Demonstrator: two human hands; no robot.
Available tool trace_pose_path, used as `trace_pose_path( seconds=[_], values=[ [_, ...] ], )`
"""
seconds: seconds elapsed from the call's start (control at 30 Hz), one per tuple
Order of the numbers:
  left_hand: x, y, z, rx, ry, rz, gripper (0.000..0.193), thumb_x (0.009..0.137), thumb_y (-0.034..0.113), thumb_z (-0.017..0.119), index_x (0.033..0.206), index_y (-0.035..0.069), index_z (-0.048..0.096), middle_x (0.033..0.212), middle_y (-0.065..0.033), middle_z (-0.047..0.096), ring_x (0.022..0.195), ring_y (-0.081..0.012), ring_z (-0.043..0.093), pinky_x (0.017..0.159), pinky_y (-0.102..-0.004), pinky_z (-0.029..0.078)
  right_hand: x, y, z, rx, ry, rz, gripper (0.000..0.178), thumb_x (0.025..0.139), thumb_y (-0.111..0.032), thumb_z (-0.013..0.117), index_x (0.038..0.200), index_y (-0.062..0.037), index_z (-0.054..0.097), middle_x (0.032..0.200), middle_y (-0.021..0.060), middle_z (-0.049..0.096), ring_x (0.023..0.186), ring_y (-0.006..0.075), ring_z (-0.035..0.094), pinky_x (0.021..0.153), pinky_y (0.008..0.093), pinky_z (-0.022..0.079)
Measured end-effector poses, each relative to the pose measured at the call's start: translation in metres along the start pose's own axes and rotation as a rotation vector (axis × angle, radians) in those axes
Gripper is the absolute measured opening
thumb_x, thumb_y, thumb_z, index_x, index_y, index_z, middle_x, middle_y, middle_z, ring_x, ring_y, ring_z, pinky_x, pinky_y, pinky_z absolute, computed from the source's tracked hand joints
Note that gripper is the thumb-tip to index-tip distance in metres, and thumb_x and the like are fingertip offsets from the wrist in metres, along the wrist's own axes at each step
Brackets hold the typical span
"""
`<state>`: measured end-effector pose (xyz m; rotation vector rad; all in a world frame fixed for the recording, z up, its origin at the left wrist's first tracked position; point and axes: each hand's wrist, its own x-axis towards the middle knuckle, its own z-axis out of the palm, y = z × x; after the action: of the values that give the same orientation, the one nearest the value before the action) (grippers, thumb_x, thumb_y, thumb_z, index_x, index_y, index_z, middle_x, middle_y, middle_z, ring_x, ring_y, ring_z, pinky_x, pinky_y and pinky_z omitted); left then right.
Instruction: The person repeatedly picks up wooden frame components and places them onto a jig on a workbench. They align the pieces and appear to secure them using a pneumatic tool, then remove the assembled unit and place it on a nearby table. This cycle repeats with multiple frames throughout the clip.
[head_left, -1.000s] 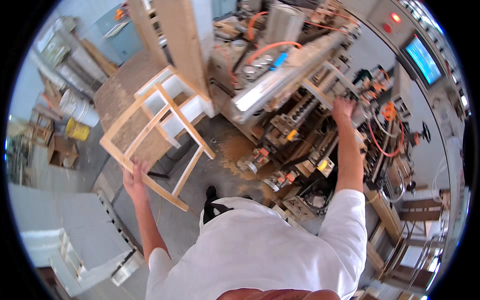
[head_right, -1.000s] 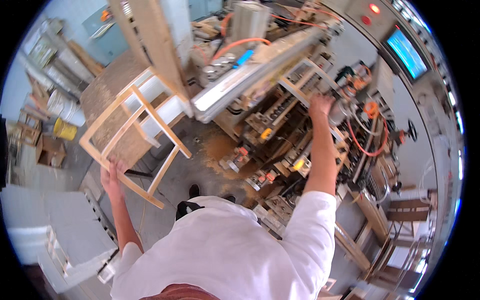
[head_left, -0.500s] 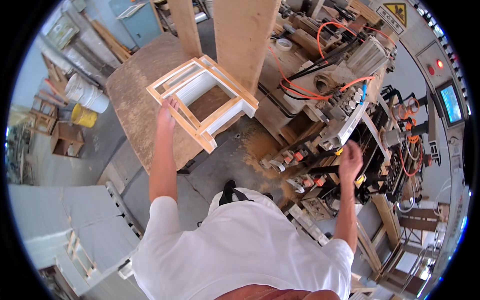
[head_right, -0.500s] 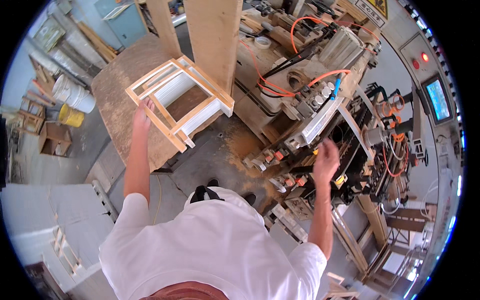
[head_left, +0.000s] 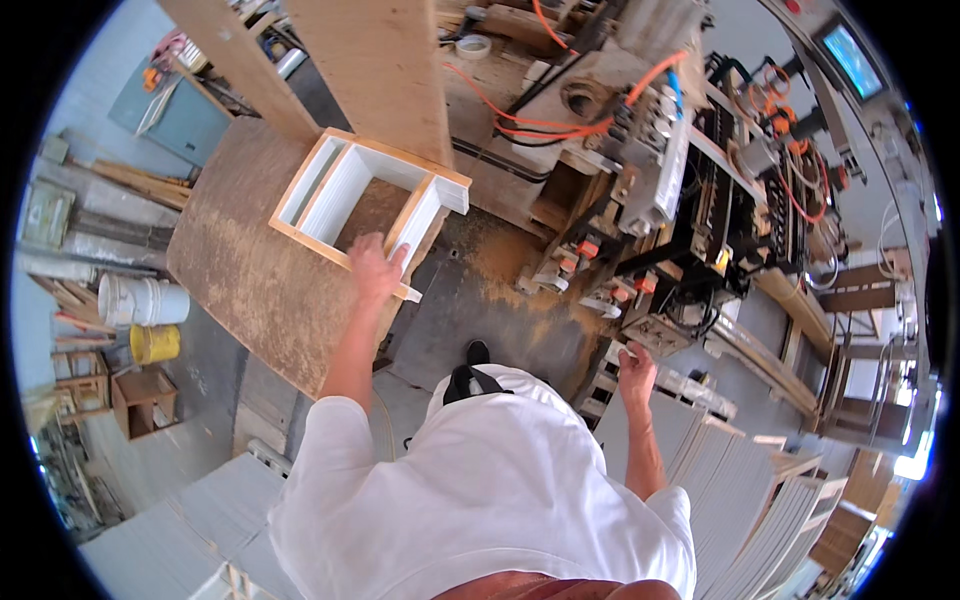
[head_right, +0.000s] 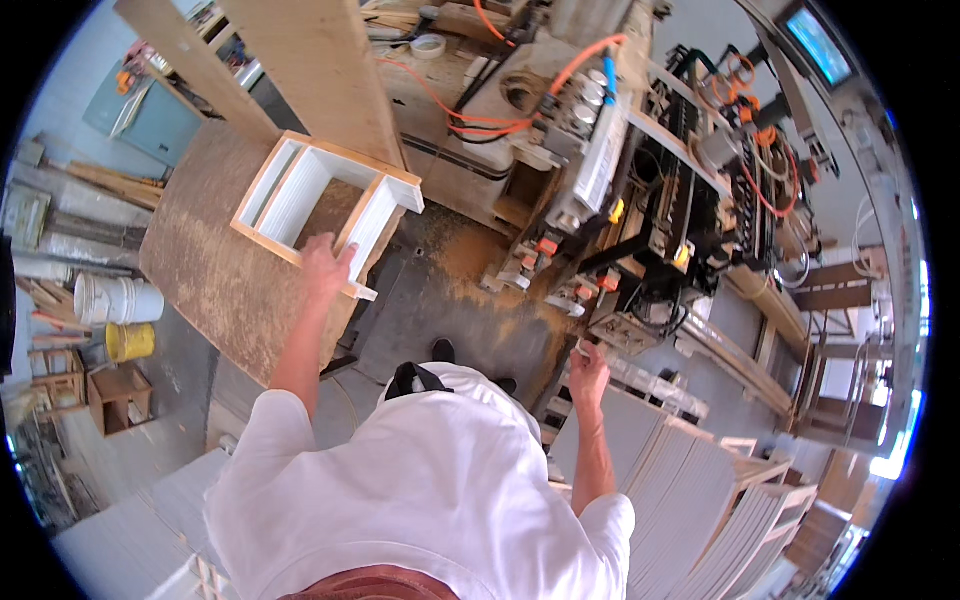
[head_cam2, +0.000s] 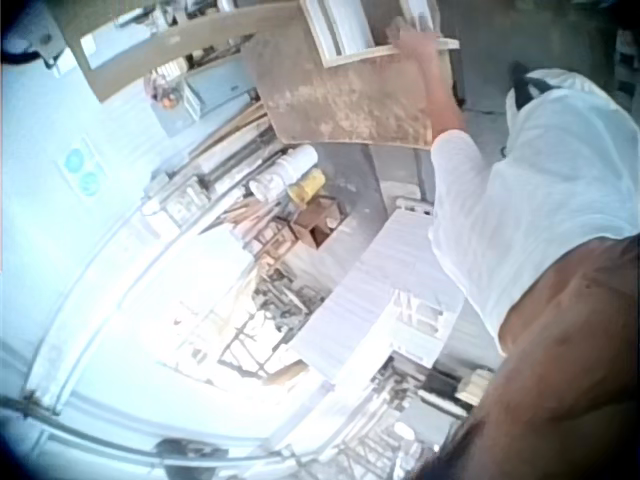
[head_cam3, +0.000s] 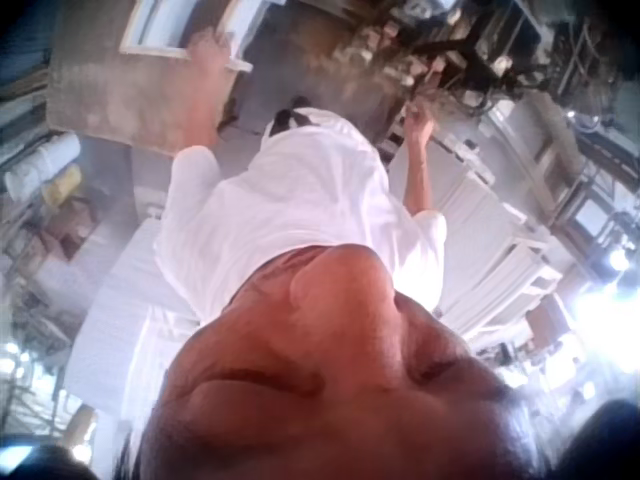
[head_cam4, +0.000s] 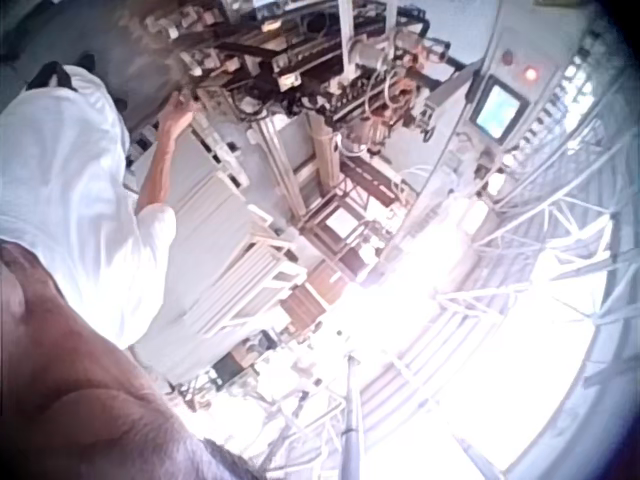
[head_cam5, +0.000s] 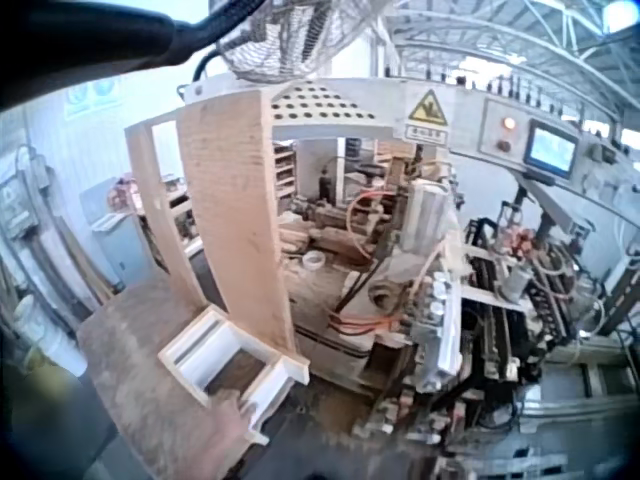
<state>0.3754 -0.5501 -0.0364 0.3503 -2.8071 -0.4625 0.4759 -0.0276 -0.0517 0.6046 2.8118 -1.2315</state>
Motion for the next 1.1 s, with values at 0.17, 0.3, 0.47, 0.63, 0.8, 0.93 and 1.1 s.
trace_pose_path(
  seconds=[0.17,0.3,0.47,0.63,0.8,0.93,1.1],
  values=[
    [0.008,-0.009,0.033,-0.063,-0.039,-0.201,0.029,0.084,0.027,0.069,0.093,-0.001,0.067,0.093,-0.0235,0.068,0.094,-0.0423,0.065,0.081,-0.0519,0.051,-0.025,0.004,-0.031,0.139,0.019,0.007,0.025,0.089,-0.008,0.067,0.112,0.0013,0.066,0.09,0.0095,0.07,0.076,0.0145,0.066,0.07,0.0277,0.052],
    [0.013,0.001,0.028,0.077,-0.052,-0.216,0.031,0.085,0.029,0.067,0.094,0.0,0.067,0.093,-0.0228,0.068,0.093,-0.0415,0.066,0.08,-0.0519,0.052,-0.053,0.063,-0.053,0.214,0.121,-0.03,0.024,0.089,-0.005,0.066,0.111,0.0019,0.065,0.096,0.0083,0.068,0.083,0.0134,0.065,0.073,0.0267,0.051],
    [-0.009,0.049,0.024,0.147,0.264,-0.061,0.042,0.083,0.023,0.07,0.116,-0.001,0.059,0.116,-0.0257,0.061,0.112,-0.0384,0.056,0.096,-0.0457,0.044,-0.114,0.039,-0.139,-0.022,0.324,-0.247,0.028,0.087,-0.001,0.066,0.115,0.0006,0.064,0.111,0.013,0.065,0.101,0.0241,0.063,0.085,0.0345,0.051],
    [-0.088,0.162,0.055,-0.328,-0.04,0.119,0.046,0.086,0.021,0.067,0.124,-0.002,0.056,0.123,-0.0246,0.059,0.117,-0.0389,0.054,0.102,-0.0447,0.041,-0.184,-0.011,-0.301,-0.475,0.846,-0.517,0.034,0.086,-0.002,0.069,0.119,-0.001,0.063,0.124,0.0156,0.061,0.116,0.0344,0.057,0.099,0.0431,0.045],
    [-0.21,0.281,0.093,-0.496,-0.719,0.288,0.043,0.089,0.025,0.063,0.124,0.0,0.06,0.122,-0.0221,0.062,0.119,-0.0356,0.057,0.104,-0.0416,0.043,-0.255,0.002,-0.41,-1.165,1.118,0.025,0.045,0.092,-0.023,0.067,0.128,-0.0006,0.056,0.128,0.0175,0.06,0.122,0.0367,0.053,0.103,0.0464,0.04],
    [-0.267,0.35,0.099,-0.593,-0.945,0.577,0.045,0.089,0.026,0.063,0.125,0.001,0.059,0.123,-0.0215,0.063,0.119,-0.0339,0.058,0.102,-0.0401,0.045,-0.297,0.056,-0.43,-0.954,0.958,0.179,0.049,0.092,-0.031,0.065,0.131,-0.0027,0.053,0.129,0.0165,0.059,0.123,0.0343,0.053,0.104,0.0428,0.039],
    [-0.282,0.413,0.068,-0.647,-0.998,0.783,0.043,0.09,0.022,0.063,0.126,-0.001,0.058,0.123,-0.0201,0.063,0.115,-0.0297,0.061,0.099,-0.038,0.048,-0.29,0.041,-0.418,-0.852,1.096,0.211,0.033,0.089,-0.018,0.067,0.119,-0.0071,0.063,0.114,0.0101,0.066,0.109,0.0302,0.059,0.093,0.0416,0.045]
  ],
)
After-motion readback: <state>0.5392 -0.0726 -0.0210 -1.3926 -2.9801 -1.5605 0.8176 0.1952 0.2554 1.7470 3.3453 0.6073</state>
